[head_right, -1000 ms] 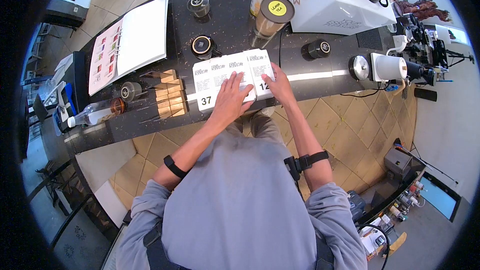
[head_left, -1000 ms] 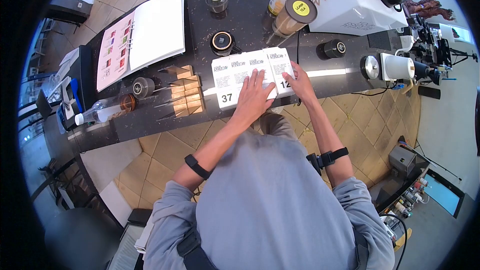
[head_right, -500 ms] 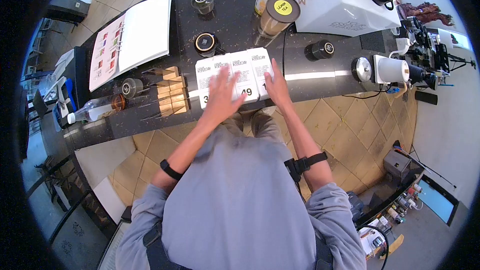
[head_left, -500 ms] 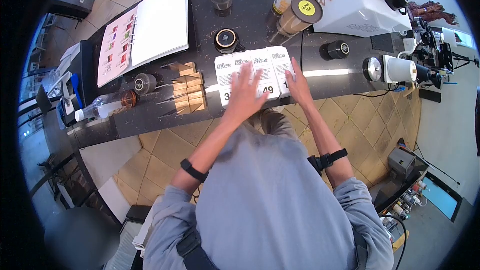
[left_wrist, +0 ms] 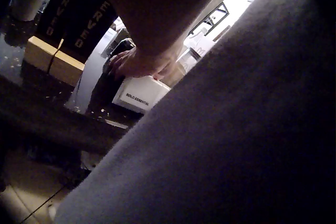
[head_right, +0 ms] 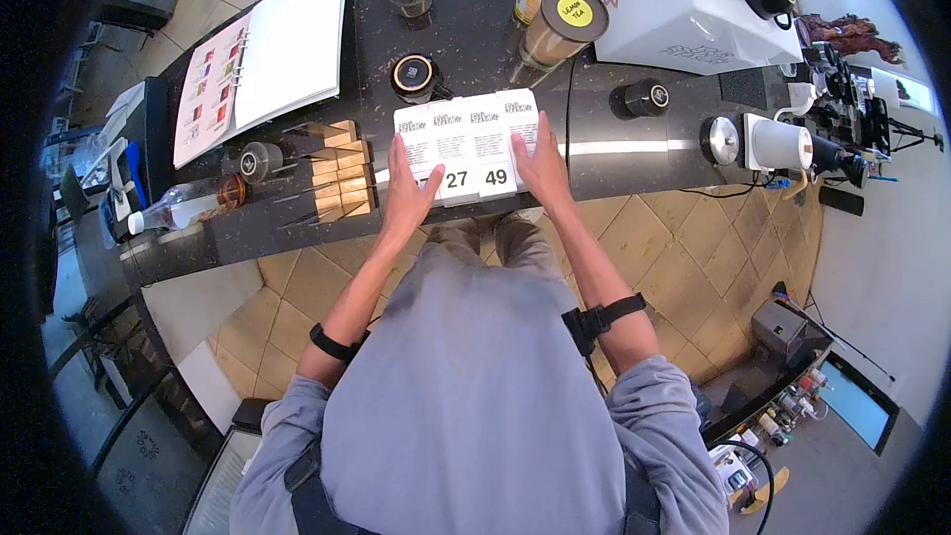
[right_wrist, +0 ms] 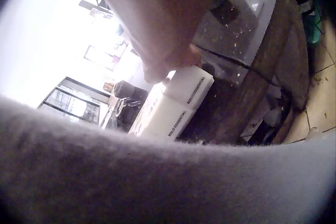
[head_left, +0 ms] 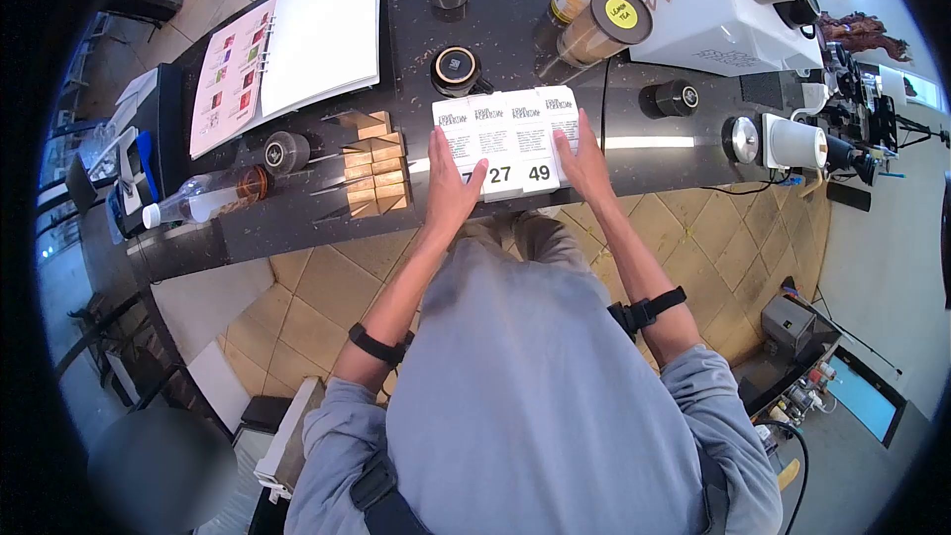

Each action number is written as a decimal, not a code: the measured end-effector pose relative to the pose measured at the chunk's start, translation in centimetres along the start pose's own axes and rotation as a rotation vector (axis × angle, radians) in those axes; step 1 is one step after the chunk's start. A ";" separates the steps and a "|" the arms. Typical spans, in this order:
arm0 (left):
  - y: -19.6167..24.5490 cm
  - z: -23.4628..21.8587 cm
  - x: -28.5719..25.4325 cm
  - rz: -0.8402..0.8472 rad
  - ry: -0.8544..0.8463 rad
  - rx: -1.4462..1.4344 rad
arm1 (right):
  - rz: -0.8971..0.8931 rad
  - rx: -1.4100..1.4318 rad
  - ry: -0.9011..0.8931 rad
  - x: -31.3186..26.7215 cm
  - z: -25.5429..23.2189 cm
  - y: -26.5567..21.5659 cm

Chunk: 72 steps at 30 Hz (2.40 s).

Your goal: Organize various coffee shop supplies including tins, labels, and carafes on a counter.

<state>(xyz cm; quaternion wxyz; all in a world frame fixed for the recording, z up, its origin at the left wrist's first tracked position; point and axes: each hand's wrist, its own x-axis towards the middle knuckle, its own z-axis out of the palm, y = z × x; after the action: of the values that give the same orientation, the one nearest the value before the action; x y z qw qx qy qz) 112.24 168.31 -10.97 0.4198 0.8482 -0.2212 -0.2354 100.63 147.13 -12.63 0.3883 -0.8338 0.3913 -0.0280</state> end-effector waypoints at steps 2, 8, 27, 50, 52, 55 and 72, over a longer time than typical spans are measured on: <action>-0.4 0.3 0.1 0.015 0.026 -0.011 | -0.013 -0.033 0.005 -0.2 -0.3 -0.6; 0.1 0.2 0.1 -0.022 0.018 -0.017 | -0.067 0.053 -0.054 0.0 -0.9 -1.2; -2.9 0.3 0.7 -0.108 0.056 -0.239 | -0.047 0.282 -0.081 0.3 -1.2 -1.1; -2.9 0.3 1.2 -0.110 -0.005 -0.240 | 0.084 0.273 -0.163 1.3 -0.8 -0.1; -1.5 -0.3 1.0 -0.129 -0.007 -0.132 | 0.078 0.327 -0.158 0.9 -1.5 -1.0; 1.0 -1.6 -0.1 0.039 0.094 0.174 | 0.014 0.348 -0.152 0.6 -1.5 0.3; 3.3 2.2 -0.5 0.657 -0.191 0.471 | 0.070 0.546 -0.247 -1.4 -3.0 1.8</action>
<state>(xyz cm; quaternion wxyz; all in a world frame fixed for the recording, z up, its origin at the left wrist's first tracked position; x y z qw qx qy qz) 109.95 165.44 -9.38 0.2444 0.7798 -0.5659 -0.1094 97.48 145.54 -11.40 0.6434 -0.6818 0.3477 -0.0173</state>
